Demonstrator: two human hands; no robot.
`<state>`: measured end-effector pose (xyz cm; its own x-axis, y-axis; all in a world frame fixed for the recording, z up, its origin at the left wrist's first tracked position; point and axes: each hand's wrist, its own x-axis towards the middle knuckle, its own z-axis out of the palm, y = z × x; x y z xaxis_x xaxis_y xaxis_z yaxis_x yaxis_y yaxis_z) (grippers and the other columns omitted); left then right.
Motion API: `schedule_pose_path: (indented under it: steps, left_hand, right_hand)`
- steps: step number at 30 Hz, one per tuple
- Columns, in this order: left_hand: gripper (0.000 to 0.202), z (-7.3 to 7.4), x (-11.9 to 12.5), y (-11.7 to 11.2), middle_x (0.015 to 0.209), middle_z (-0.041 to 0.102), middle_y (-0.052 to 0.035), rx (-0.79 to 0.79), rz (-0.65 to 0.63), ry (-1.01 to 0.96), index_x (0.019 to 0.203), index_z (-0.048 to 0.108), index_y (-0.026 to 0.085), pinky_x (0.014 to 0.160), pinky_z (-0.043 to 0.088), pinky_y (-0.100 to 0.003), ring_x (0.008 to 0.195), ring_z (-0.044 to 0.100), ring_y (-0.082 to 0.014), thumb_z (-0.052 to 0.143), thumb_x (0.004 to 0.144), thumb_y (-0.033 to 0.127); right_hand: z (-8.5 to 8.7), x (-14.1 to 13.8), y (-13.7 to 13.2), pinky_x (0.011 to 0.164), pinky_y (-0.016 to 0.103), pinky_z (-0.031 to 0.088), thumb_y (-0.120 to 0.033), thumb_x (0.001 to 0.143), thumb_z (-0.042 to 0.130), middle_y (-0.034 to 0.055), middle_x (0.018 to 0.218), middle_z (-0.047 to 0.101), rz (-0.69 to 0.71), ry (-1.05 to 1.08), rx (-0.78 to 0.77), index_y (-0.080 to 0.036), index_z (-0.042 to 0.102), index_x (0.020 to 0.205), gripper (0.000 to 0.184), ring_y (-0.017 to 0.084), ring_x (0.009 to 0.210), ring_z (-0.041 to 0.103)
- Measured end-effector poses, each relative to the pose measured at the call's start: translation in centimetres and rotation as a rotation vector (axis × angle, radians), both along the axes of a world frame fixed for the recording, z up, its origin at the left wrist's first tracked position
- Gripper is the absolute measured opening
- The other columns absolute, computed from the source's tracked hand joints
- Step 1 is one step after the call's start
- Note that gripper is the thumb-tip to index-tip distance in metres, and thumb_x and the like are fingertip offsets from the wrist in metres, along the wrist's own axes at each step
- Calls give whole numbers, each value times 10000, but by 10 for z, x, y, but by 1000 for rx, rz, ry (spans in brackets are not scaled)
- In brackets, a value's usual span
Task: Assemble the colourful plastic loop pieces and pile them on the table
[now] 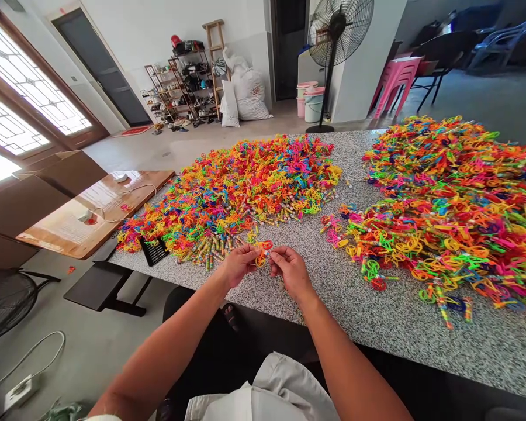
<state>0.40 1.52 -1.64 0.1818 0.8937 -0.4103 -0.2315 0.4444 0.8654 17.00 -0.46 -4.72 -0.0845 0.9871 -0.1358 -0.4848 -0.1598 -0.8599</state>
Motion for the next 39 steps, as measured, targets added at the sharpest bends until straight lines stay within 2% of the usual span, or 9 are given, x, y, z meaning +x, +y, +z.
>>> schedule_pose_path:
  steps: [8, 12, 21, 27, 30, 33, 34, 36, 39]
  left_hand:
    - [397, 15, 3, -8, 795, 640, -4, -100, -91, -153, 823, 634, 162, 595, 442, -224, 667, 584, -92, 921, 638, 364]
    - [400, 15, 5, -11, 773, 626, -2, -75, -60, -84, 780, 617, 158, 607, 434, -226, 662, 569, -90, 915, 637, 384]
    - [340, 0, 20, -18, 692, 581, 11, 203, 96, 168, 739, 607, 166, 609, 407, -233, 638, 511, -96, 805, 741, 442]
    - [312, -13, 32, -24, 688, 583, 10, 202, 39, 206, 749, 607, 175, 615, 440, -237, 633, 529, -106, 762, 786, 443]
    - [262, -20, 30, -15, 783, 651, -21, 129, -60, 190, 818, 635, 182, 620, 470, -250, 670, 591, -130, 717, 828, 431]
    - [155, -22, 10, 10, 826, 689, -37, 228, -4, 470, 903, 667, 183, 639, 474, -257, 697, 625, -147, 661, 874, 335]
    - [126, -22, 1, 21, 827, 697, -42, 293, 39, 640, 922, 678, 180, 670, 478, -262, 720, 634, -153, 642, 887, 295]
    - [120, -19, -20, 41, 886, 723, -64, 379, 67, 964, 959, 697, 177, 762, 486, -286, 818, 659, -182, 613, 905, 244]
    - [169, -12, -44, 66, 1045, 737, -87, 426, 14, 1279, 1033, 710, 197, 867, 480, -318, 973, 663, -224, 592, 921, 240]
  right_hand:
    - [7, 8, -4, 507, 239, 476, -412, 726, 864, -37, 696, 646, 79, 128, -3, -234, 686, 897, 304, 91, 529, 516]
    - [7, 11, -5, 505, 242, 480, -428, 732, 856, -33, 696, 646, 86, 80, 10, -231, 678, 899, 313, 97, 532, 520]
    - [0, 7, -17, 532, 292, 546, -495, 860, 729, -3, 753, 667, -99, -264, 126, -221, 673, 977, 303, 132, 558, 577]
    - [-7, 9, -27, 514, 290, 544, -530, 844, 728, 9, 723, 668, -136, -402, 86, -210, 683, 957, 343, 144, 548, 582]
    - [-9, 31, -22, 488, 284, 534, -527, 805, 762, 3, 692, 667, -149, -385, 27, -215, 702, 917, 337, 142, 527, 567]
    - [-1, 77, -5, 464, 237, 493, -461, 737, 823, -11, 688, 669, -416, -338, -6, -199, 697, 875, 321, 112, 502, 552]
    - [4, 93, 4, 445, 216, 467, -452, 701, 834, -15, 701, 671, -606, -233, -7, -193, 684, 869, 343, 97, 492, 539]
    - [12, 118, 22, 461, 191, 457, -472, 739, 775, 5, 844, 718, -784, -32, 46, -203, 669, 955, 360, 73, 520, 552]
    - [16, 114, 48, 471, 201, 468, -482, 803, 668, 17, 893, 736, -687, -160, 35, -217, 655, 1034, 352, 77, 516, 559]
